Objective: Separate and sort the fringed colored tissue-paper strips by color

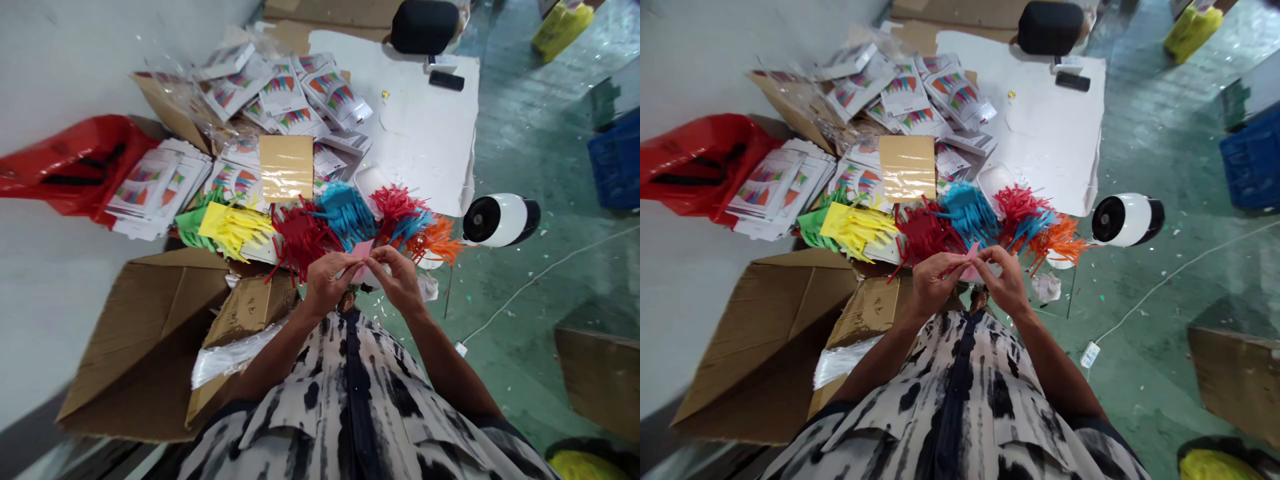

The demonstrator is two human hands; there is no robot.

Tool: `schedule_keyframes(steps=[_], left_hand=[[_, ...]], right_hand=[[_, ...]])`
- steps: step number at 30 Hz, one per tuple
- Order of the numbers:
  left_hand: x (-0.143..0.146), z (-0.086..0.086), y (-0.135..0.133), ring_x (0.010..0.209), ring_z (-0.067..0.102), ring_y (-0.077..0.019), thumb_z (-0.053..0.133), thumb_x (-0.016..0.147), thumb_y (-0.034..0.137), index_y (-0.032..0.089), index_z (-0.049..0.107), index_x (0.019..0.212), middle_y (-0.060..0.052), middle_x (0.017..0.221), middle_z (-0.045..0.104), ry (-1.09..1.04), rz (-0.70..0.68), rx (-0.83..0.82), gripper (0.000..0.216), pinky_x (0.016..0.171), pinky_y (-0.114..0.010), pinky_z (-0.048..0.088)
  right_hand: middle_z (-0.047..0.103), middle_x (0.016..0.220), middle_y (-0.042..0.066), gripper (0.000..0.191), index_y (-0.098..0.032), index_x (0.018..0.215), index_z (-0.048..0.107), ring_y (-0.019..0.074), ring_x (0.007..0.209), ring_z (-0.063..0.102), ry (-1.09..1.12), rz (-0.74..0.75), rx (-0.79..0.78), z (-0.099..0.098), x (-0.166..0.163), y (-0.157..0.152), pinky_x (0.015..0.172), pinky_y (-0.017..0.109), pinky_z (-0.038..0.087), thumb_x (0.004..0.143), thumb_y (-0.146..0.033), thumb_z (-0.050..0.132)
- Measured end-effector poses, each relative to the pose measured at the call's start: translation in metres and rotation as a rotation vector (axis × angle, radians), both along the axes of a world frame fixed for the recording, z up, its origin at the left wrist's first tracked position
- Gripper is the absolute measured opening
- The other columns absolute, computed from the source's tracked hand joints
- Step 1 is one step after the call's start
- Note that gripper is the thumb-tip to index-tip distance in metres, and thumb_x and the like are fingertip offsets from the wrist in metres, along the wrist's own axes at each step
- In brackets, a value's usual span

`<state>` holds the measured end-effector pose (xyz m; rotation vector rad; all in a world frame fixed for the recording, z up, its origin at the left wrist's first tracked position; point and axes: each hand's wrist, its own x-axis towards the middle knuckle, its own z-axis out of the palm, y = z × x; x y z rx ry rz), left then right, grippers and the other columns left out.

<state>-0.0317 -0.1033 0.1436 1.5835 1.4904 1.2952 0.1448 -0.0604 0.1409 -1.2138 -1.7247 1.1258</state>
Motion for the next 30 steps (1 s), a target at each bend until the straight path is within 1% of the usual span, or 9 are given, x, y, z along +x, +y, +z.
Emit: schedule_keyframes(steps=[4,7,12,15,23,25,27,29,30], left_hand=[[0.004,-0.008,-0.006,0.085,0.077,-0.0200,0.075,0.094,0.042,0.028,0.083,0.097,-0.002,0.094,0.083,-0.117,0.016,-0.100,0.016,0.082,-0.033,0.060],[0.006,-0.013,-0.010,0.079,0.075,-0.0186,0.077,0.092,0.043,0.025,0.083,0.093,-0.002,0.088,0.082,-0.224,0.023,-0.162,0.019,0.077,-0.030,0.059],[0.006,-0.015,-0.016,0.080,0.075,-0.0181,0.079,0.089,0.046,0.024,0.082,0.089,-0.002,0.085,0.080,-0.304,0.032,-0.205,0.023,0.078,-0.029,0.060],[0.005,-0.016,-0.020,0.079,0.075,-0.0179,0.078,0.089,0.047,0.022,0.081,0.088,-0.002,0.085,0.080,-0.332,0.039,-0.222,0.025,0.078,-0.029,0.060],[0.002,-0.024,-0.028,0.075,0.072,-0.0154,0.078,0.089,0.045,0.020,0.079,0.088,-0.002,0.084,0.078,-0.371,0.057,-0.252,0.025,0.074,-0.026,0.058],[-0.001,-0.024,-0.028,0.082,0.073,-0.0166,0.072,0.094,0.046,0.019,0.079,0.093,-0.003,0.090,0.079,-0.337,0.030,-0.250,0.027,0.079,-0.027,0.058],[-0.007,-0.024,-0.024,0.103,0.073,-0.0198,0.068,0.098,0.046,0.020,0.077,0.111,-0.007,0.112,0.079,-0.282,0.001,-0.220,0.031,0.094,-0.031,0.057],[-0.015,-0.022,-0.018,0.126,0.066,-0.0234,0.070,0.097,0.046,0.022,0.070,0.131,-0.010,0.136,0.071,-0.214,-0.032,-0.176,0.042,0.111,-0.037,0.050],[-0.019,-0.022,-0.014,0.133,0.061,-0.0246,0.073,0.094,0.045,0.022,0.066,0.138,-0.011,0.143,0.066,-0.184,-0.053,-0.161,0.050,0.115,-0.039,0.046]], right_hand=[[0.069,0.088,-0.001,0.018,-0.025,0.089,0.070,0.0166,0.085,0.063,0.189,0.037,-0.133,-0.007,0.004,-0.004,0.082,0.031,0.050,0.093,-0.042,0.074],[0.068,0.083,-0.002,0.018,-0.025,0.085,0.071,0.0159,0.079,0.063,0.329,0.031,-0.281,-0.011,0.002,-0.007,0.075,0.029,0.051,0.087,-0.040,0.078],[0.068,0.075,-0.002,0.020,-0.024,0.078,0.072,0.0146,0.068,0.060,0.421,0.007,-0.431,-0.018,-0.003,-0.012,0.066,0.027,0.050,0.080,-0.040,0.082],[0.071,0.075,-0.002,0.018,-0.024,0.077,0.074,0.0151,0.069,0.062,0.425,0.008,-0.445,-0.021,-0.003,-0.013,0.067,0.028,0.051,0.079,-0.039,0.083],[0.070,0.080,-0.002,0.014,-0.024,0.081,0.075,0.0155,0.077,0.063,0.362,0.054,-0.355,-0.020,-0.001,-0.016,0.075,0.029,0.049,0.083,-0.036,0.082],[0.070,0.088,0.000,0.014,-0.023,0.081,0.074,0.0169,0.085,0.063,0.349,0.057,-0.301,-0.021,0.001,-0.016,0.082,0.030,0.048,0.084,-0.035,0.081],[0.070,0.097,0.001,0.015,-0.023,0.079,0.071,0.0182,0.091,0.062,0.379,0.074,-0.284,-0.022,0.003,-0.017,0.085,0.031,0.048,0.085,-0.035,0.079],[0.068,0.095,0.001,0.017,-0.023,0.078,0.068,0.0177,0.086,0.060,0.434,0.100,-0.321,-0.024,0.006,-0.018,0.080,0.031,0.047,0.085,-0.036,0.077],[0.067,0.090,0.000,0.017,-0.024,0.080,0.067,0.0172,0.082,0.058,0.456,0.107,-0.346,-0.025,0.008,-0.019,0.078,0.030,0.047,0.085,-0.037,0.076]])
